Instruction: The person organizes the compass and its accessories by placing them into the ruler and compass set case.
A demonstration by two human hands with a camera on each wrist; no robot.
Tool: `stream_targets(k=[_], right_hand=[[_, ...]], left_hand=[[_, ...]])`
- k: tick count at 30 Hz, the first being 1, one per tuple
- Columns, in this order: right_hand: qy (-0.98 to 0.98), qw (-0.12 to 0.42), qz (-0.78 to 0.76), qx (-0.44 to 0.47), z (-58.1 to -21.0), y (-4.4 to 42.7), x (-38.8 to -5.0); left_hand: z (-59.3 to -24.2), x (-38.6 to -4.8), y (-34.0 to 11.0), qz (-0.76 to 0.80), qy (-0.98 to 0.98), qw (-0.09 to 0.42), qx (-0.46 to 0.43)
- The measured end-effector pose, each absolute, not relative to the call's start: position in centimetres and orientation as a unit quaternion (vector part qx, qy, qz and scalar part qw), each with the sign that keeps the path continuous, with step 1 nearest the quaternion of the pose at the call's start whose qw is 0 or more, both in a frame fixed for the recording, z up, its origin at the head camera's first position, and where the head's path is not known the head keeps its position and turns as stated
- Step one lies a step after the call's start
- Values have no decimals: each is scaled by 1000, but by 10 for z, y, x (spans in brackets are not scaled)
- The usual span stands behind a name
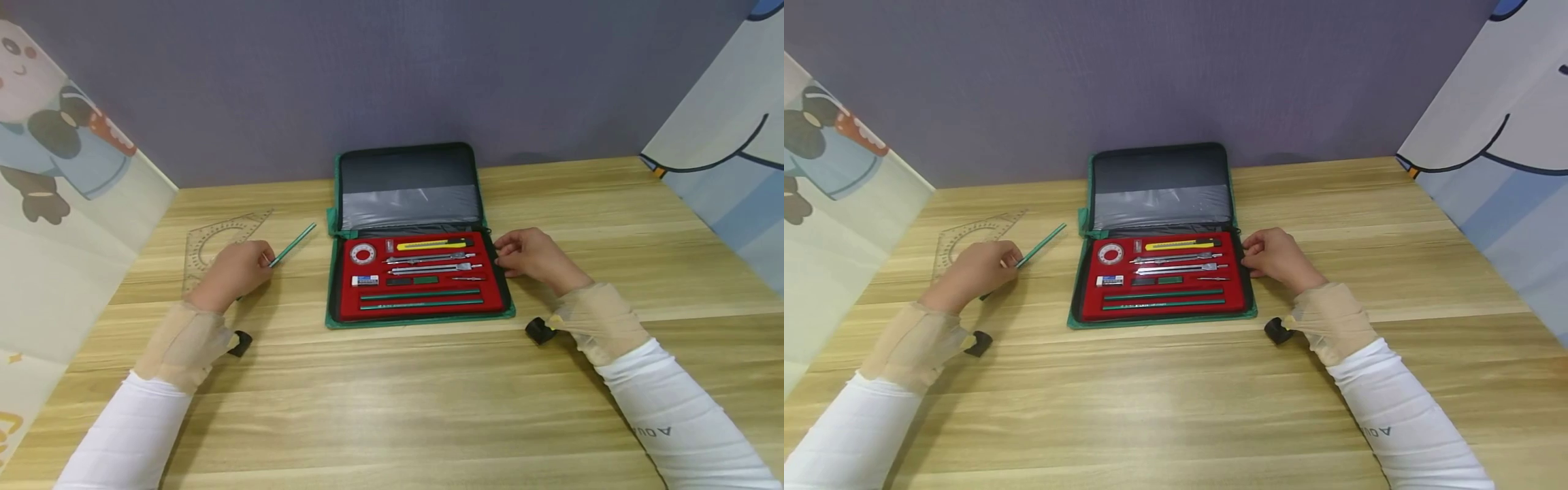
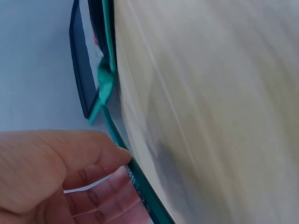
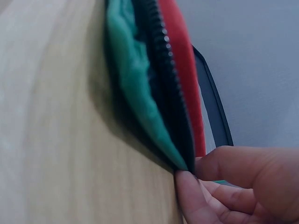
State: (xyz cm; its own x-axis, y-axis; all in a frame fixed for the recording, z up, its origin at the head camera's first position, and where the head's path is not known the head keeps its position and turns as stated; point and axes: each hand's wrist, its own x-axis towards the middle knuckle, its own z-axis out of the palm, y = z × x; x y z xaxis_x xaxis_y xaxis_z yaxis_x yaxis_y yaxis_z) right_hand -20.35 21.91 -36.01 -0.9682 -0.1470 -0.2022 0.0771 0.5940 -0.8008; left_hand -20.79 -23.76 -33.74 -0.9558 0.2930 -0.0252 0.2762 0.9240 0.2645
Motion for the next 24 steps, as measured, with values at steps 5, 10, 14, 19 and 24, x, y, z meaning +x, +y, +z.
stream_targets(k=[5,10,14,19,24], right_hand=[[887,125,-445,-20,-360,219,-203],[887,123,-445,-21,-360,219,-204],[886,120,-447,-23,-361,219,-204],[888,122,-444,-18,-360,219,-204],[884,121,-452,-22,-361,219,-203]], left_hand=[[-333,-203,-225,142,976,17,166],[-331,-199,-211,136,972,0,191],[-328,-195,-199,142,968,-1,208],[-323,-190,-184,128,964,-7,234],[-321,-186,-169,125,959,-15,254]])
